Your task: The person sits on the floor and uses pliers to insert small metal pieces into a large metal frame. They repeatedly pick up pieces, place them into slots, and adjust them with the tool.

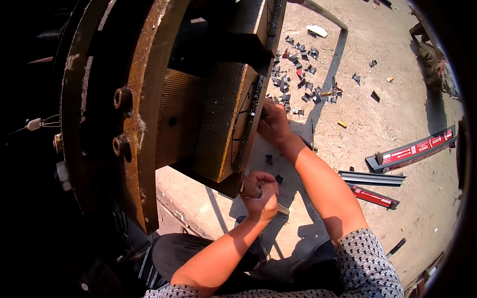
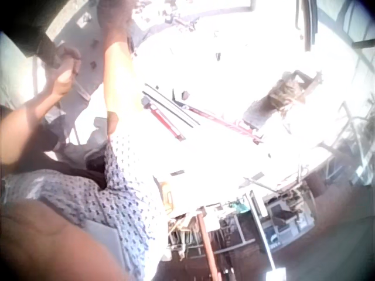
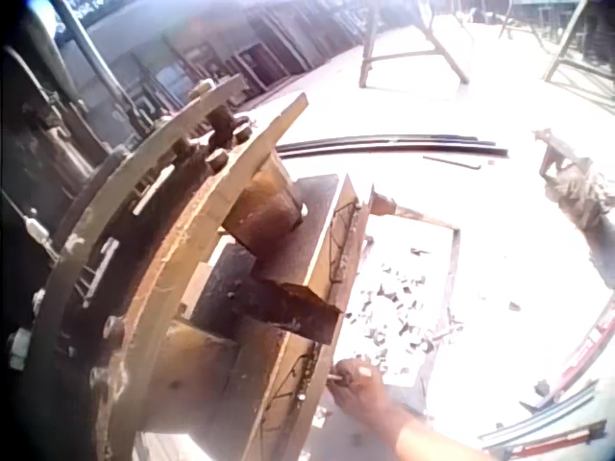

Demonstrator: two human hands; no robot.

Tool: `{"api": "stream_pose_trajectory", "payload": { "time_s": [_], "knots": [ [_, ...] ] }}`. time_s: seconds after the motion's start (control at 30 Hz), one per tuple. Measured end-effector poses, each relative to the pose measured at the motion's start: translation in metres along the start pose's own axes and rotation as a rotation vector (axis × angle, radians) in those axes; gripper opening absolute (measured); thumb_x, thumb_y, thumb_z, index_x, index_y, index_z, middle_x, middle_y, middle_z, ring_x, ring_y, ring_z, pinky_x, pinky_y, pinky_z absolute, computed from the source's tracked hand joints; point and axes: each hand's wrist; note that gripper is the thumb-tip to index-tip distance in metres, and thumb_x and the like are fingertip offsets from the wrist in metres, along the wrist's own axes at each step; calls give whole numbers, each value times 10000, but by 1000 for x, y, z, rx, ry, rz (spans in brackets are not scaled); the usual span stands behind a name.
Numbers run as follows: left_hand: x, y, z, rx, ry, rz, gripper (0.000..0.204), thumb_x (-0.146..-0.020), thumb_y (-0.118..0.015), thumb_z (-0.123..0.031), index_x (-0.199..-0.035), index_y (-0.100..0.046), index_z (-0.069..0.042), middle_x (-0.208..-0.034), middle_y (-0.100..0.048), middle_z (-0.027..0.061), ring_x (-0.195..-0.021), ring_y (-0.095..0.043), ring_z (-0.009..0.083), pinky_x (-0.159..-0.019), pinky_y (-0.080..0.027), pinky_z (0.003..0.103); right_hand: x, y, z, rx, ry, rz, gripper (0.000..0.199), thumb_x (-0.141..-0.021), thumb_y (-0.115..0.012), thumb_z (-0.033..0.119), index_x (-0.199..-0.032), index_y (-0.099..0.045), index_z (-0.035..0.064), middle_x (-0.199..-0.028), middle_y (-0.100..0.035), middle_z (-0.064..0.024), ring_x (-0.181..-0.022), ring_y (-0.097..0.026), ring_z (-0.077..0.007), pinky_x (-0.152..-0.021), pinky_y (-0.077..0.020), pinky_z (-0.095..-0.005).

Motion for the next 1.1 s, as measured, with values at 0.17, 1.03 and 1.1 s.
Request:
{"api": "stream_pose_trajectory", "payload": {
  "time_s": [0.17,1.03,1.1],
  "knots": [
    [0,2,1,-36,0,13,88,-851,-580,39,-897,-554,-30,-723,-587,51,-628,-543,97,-600,-413,222,-5,-2,5,11,-89,-73,231,-881,-726,159,-753,-581,33,-660,-567,-146,-620,-583,-328,-561,-448,-387],
    [0,-10,-10,-82,-7,-42,97,-830,-455,3,-866,-540,-26,-636,-550,78,-510,-452,105,-461,-365,224,53,-48,5,-436,-497,29,363,-980,-653,292,-748,-592,20,-582,-399,2,-624,-352,-65,-506,-346,-304],
    [-2,-7,-6,-114,-45,-12,100,-834,-450,6,-867,-540,-26,-640,-553,76,-513,-453,101,-458,-364,224,45,-50,-2,-451,-452,-51,332,-974,-663,264,-755,-594,23,-585,-408,1,-626,-356,-63,-505,-348,-304]
  ]
}}
Point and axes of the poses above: each hand's wrist, its own x-axis away from the middle knuckle, its own y-axis out of the back of the hand, z = x × y
